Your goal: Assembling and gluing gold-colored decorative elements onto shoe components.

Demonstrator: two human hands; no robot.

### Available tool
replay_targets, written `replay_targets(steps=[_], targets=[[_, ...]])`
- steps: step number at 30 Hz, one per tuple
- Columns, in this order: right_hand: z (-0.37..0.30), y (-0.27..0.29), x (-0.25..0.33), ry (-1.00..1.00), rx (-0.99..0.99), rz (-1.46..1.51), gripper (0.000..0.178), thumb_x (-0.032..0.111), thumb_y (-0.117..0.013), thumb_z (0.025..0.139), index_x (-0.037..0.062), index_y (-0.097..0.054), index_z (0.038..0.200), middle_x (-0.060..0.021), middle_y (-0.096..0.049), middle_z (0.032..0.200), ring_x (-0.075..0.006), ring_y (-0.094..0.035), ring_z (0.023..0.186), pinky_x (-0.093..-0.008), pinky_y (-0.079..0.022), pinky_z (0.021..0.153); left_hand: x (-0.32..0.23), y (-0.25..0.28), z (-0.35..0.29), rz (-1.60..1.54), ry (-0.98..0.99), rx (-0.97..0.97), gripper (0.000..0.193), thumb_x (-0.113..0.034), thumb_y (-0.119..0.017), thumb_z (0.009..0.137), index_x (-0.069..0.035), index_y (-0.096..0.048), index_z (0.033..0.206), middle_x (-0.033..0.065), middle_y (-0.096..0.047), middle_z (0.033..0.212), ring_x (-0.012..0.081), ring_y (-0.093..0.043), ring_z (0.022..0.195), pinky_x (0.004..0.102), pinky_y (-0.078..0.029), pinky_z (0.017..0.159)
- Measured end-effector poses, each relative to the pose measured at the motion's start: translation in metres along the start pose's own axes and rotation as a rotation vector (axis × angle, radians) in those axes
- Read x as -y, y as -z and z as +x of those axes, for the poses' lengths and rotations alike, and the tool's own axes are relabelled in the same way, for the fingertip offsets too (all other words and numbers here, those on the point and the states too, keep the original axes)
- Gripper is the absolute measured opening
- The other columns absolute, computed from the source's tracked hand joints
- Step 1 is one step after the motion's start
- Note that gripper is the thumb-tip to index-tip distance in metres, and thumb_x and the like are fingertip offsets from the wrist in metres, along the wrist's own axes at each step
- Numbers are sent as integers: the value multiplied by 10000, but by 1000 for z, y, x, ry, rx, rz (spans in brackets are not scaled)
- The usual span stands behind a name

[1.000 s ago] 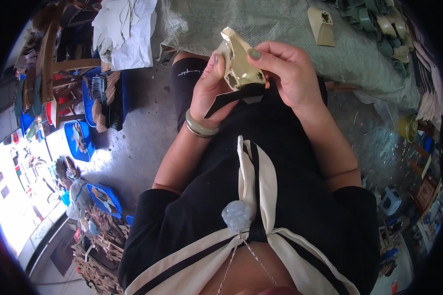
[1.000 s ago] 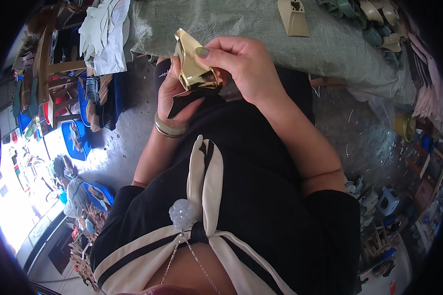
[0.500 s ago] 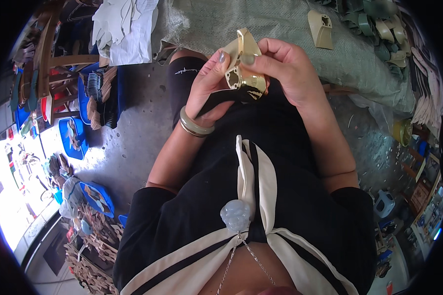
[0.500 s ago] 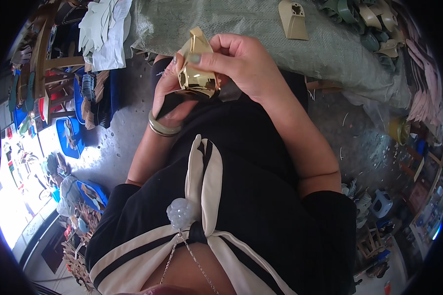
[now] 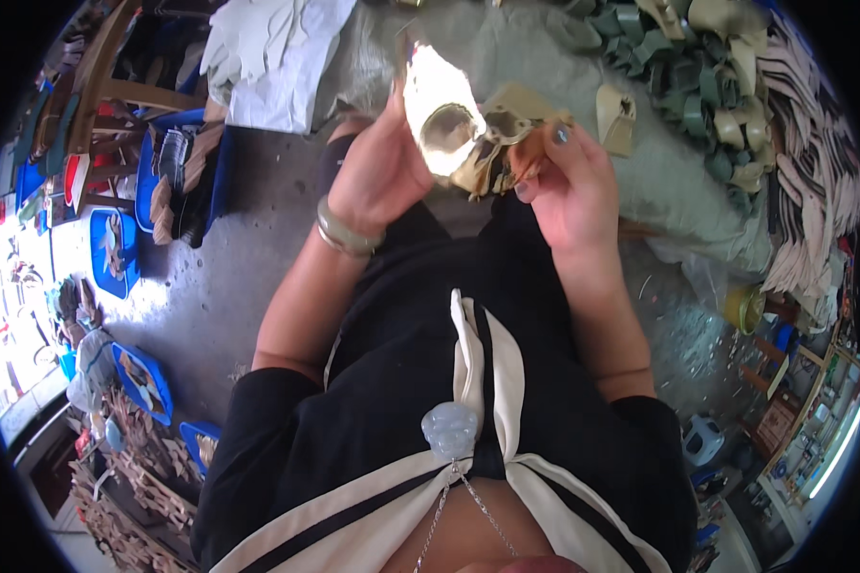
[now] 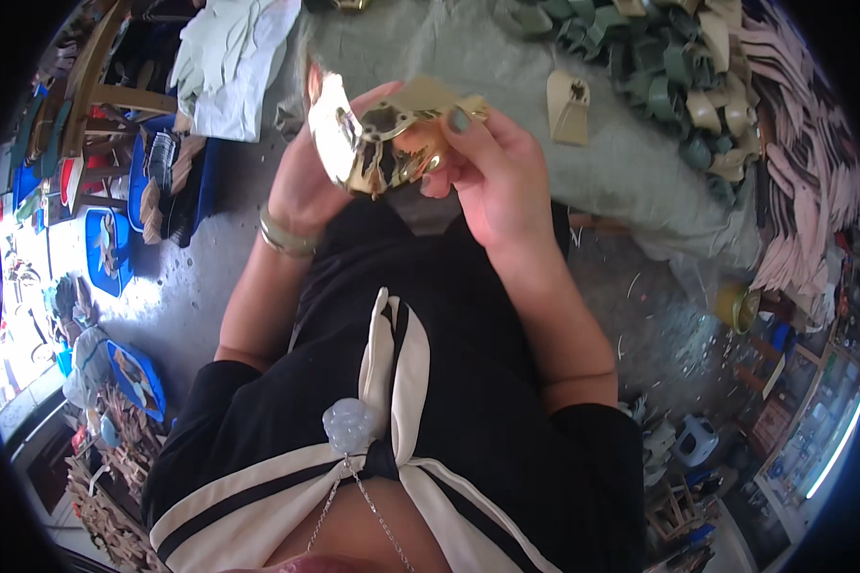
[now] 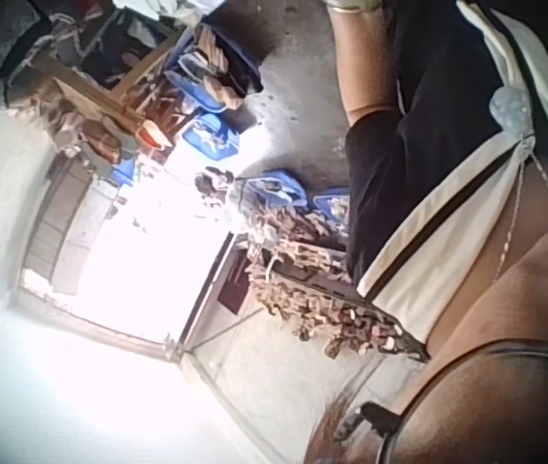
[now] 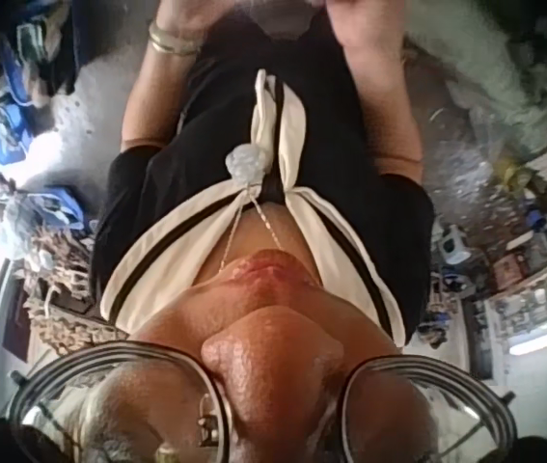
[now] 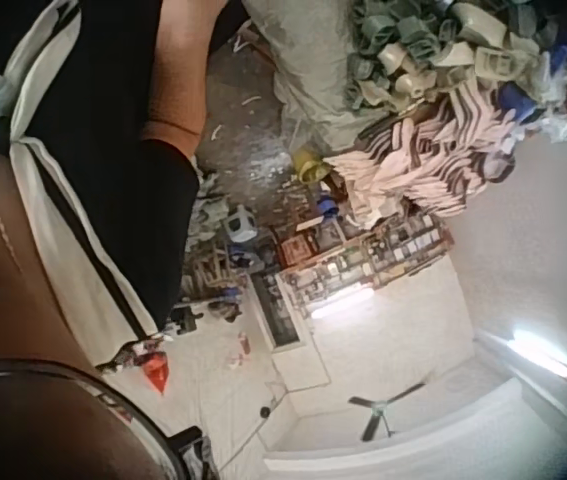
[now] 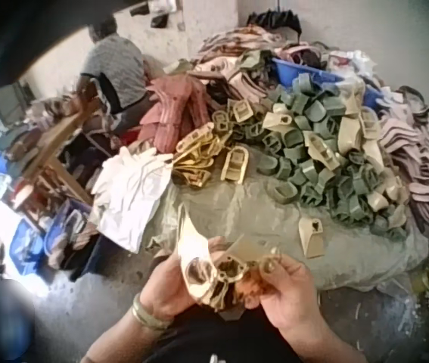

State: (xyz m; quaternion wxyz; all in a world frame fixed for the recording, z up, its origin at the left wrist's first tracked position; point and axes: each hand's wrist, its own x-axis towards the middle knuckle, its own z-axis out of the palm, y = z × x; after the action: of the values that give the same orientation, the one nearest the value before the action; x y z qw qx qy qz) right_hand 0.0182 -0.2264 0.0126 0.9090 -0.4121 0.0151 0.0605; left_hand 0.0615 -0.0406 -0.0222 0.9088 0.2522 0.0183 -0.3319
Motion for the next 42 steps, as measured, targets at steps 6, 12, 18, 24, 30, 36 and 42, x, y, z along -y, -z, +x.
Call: replay_targets(steps=[6, 12, 18, 24, 30, 36, 42], targets=[[-7, -17, -32, 305, -106, -315, 198, 112, -597, 923, -54, -610, 1031, -133, -679, 926, -169, -667, 831, -227, -497, 760, 39, -41, -27, -4, -319, 78, 450, -368, -580, 918, -39, -485, 1210, 41, -581, 1071, 194, -511, 1139, 374, -367, 1033], [-8, -1, -30, 404, 44, -775, 147, 30, -631, 845, -77, -639, 945, -112, -623, 998, -178, -586, 928, -294, -454, 826, 13, -36, -22, 117, -361, -19, 298, -242, -592, 930, -28, -521, 1125, 25, -613, 1005, 118, -588, 924, 289, -464, 873], [20, -8, -7, 239, 76, -268, 414, 205, -675, 848, -55, -589, 1159, -193, -585, 1208, -243, -519, 1191, -350, -374, 1009, -3, -38, -35, 275, -79, 82, 289, -218, -642, 893, -13, -534, 1066, 46, -632, 919, 119, -629, 749, 262, -533, 688], [38, -15, 8, 397, 455, -464, 362, 83, -671, 834, -46, -599, 1165, -194, -600, 1204, -263, -594, 1108, -330, -466, 941, 1, -43, -41, 204, -56, 57, 318, -319, -594, 924, -30, -543, 1046, 31, -625, 848, 83, -606, 696, 216, -510, 611], [30, -19, 8, 526, 395, -731, 236, 95, -605, 885, -65, -635, 1057, -228, -640, 1097, -302, -632, 1027, -367, -477, 925, 8, -41, -37, 245, -129, -18, 458, -484, -430, 968, -49, -552, 1040, 19, -608, 799, 71, -566, 632, 208, -444, 506], [34, -21, 26, 404, 454, -655, 242, 126, -511, 944, -84, -606, 1019, -295, -635, 1046, -343, -646, 974, -401, -478, 917, 11, -46, -32, 319, -121, -197, 449, -487, -484, 942, -53, -592, 987, -1, -574, 700, 69, -531, 553, 207, -407, 470], [24, -30, 22, 384, 404, -713, 182, 49, -521, 934, -75, -624, 1019, -204, -666, 1046, -261, -638, 1018, -333, -479, 920, 18, -46, -28, 225, -174, -237, 426, -483, -499, 935, -68, -592, 954, -5, -568, 680, 69, -515, 531, 205, -378, 447]])
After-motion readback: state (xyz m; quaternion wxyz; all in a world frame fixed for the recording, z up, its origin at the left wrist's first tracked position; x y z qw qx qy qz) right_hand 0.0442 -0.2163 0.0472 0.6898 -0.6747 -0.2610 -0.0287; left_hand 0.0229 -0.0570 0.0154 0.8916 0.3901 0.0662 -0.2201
